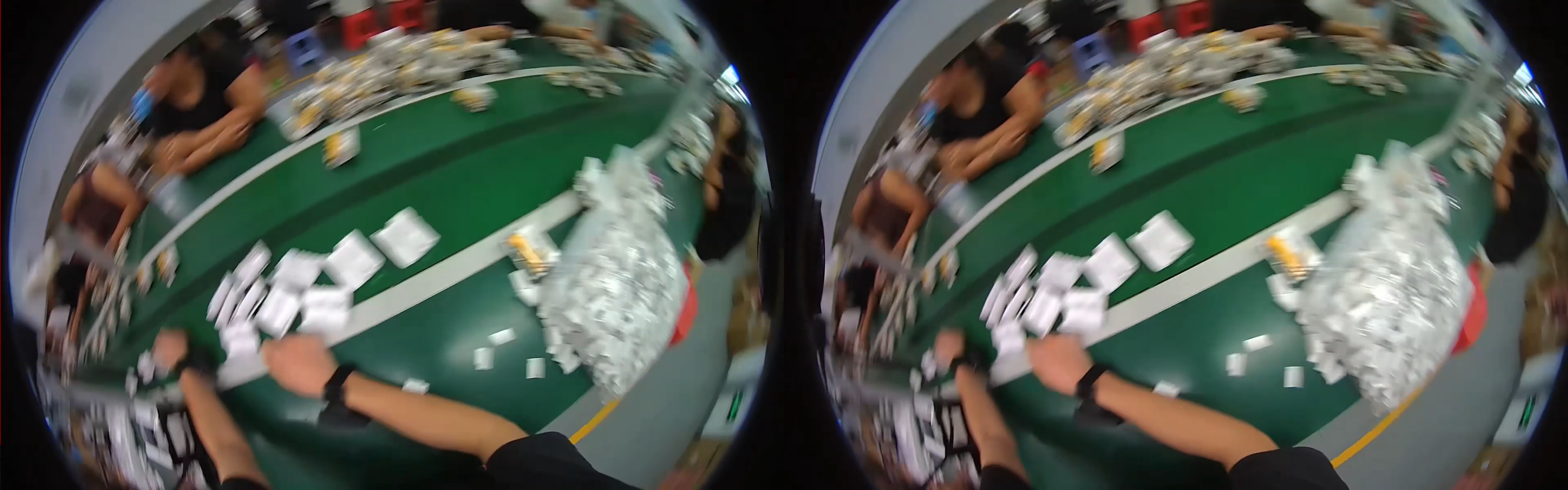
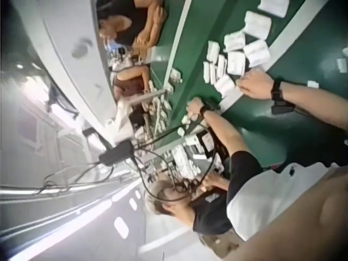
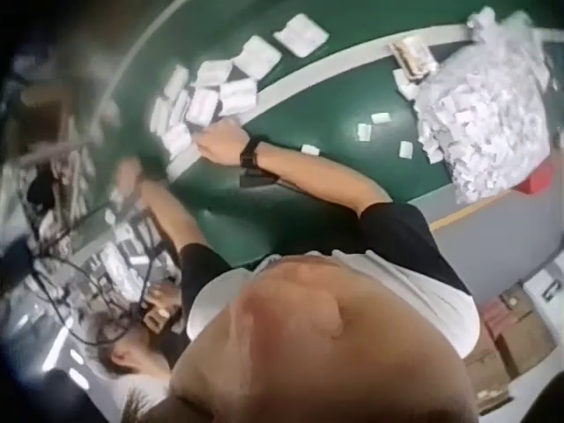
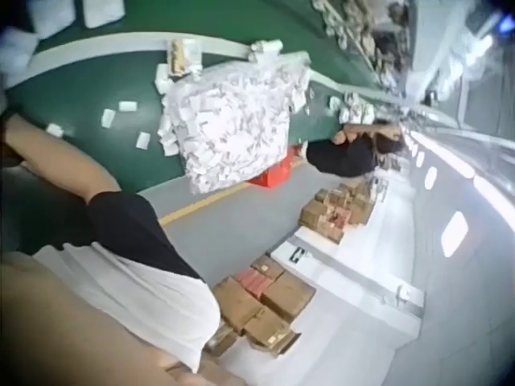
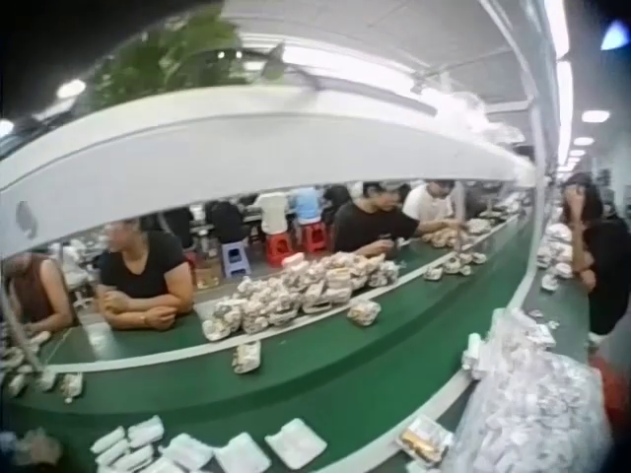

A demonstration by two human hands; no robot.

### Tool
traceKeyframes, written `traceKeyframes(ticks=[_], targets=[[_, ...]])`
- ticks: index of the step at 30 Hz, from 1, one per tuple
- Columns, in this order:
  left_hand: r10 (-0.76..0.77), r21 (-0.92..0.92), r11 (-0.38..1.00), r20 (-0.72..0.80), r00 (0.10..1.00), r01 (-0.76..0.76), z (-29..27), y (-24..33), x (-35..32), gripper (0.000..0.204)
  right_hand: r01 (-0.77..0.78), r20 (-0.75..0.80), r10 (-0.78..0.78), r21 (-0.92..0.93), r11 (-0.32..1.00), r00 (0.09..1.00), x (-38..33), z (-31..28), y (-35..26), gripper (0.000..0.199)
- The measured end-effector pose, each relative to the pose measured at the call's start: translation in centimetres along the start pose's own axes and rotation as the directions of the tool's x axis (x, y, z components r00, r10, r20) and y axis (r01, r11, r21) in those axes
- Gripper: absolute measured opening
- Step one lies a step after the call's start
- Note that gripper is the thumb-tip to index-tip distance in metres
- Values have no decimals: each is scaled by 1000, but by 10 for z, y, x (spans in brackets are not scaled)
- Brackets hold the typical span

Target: The person assembles plastic housings by hand, picking up a base and a small white component, fitting the component into the base, and then placing the assembled unit onto the conveyor belt.

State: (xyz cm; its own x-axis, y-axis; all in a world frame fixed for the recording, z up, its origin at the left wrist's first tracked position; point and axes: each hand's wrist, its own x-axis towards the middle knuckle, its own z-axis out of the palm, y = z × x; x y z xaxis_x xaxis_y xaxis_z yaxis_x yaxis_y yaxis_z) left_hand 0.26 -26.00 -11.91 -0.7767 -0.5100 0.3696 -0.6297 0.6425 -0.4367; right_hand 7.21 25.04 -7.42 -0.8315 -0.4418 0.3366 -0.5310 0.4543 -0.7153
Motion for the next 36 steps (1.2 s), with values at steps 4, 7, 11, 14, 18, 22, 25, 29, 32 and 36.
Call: traceKeyframes(ticks=[4, 7, 11, 14, 18, 22, 25, 29, 32, 36], targets=[[287, -575, 773, -62, 956, -269, -126, 163, -57, 37, -103, -63, 100, -45, 994, 993, -6, -19, 37, 7], [371, -692, 588, -229, 900, -419, -199, 150, -104, 33, -4, -85, 8, 51, 999, 996, 2, -24, 12, 9], [422, -910, 343, -70, 904, -230, -265, 137, -151, 36, -38, -72, 45, 92, 995, 996, 3, -21, 14, 10], [437, -973, 205, -3, 899, -103, -288, 124, -159, 37, -41, -80, 46, 65, 997, 996, 2, -22, 14, 8], [378, -966, 201, -74, 923, -160, -264, 99, -157, 36, -50, -62, 55, 78, 996, 997, 0, -24, 12, 6], [320, -838, 431, -206, 925, -336, -225, 94, -173, 31, -73, -27, 76, 86, 994, 997, 1, -24, 12, 6], [276, -760, 559, -205, 939, -330, -221, 95, -188, 26, -92, -6, 92, 79, 993, 996, 2, -24, 14, 7], [257, -879, 470, 53, 965, -77, -219, 87, -191, 20, -89, 16, 88, 53, 995, 996, 4, -27, 15, 9], [187, -885, 437, -89, 978, -164, -210, 71, -199, 17, -104, 66, 96, 139, 985, 993, 5, -33, 7, 11], [303, -849, 527, 150, 941, -35, -260, 60, -219, 16, -70, 129, 37, 265, 962, 991, -1, -83, -9, 14]])
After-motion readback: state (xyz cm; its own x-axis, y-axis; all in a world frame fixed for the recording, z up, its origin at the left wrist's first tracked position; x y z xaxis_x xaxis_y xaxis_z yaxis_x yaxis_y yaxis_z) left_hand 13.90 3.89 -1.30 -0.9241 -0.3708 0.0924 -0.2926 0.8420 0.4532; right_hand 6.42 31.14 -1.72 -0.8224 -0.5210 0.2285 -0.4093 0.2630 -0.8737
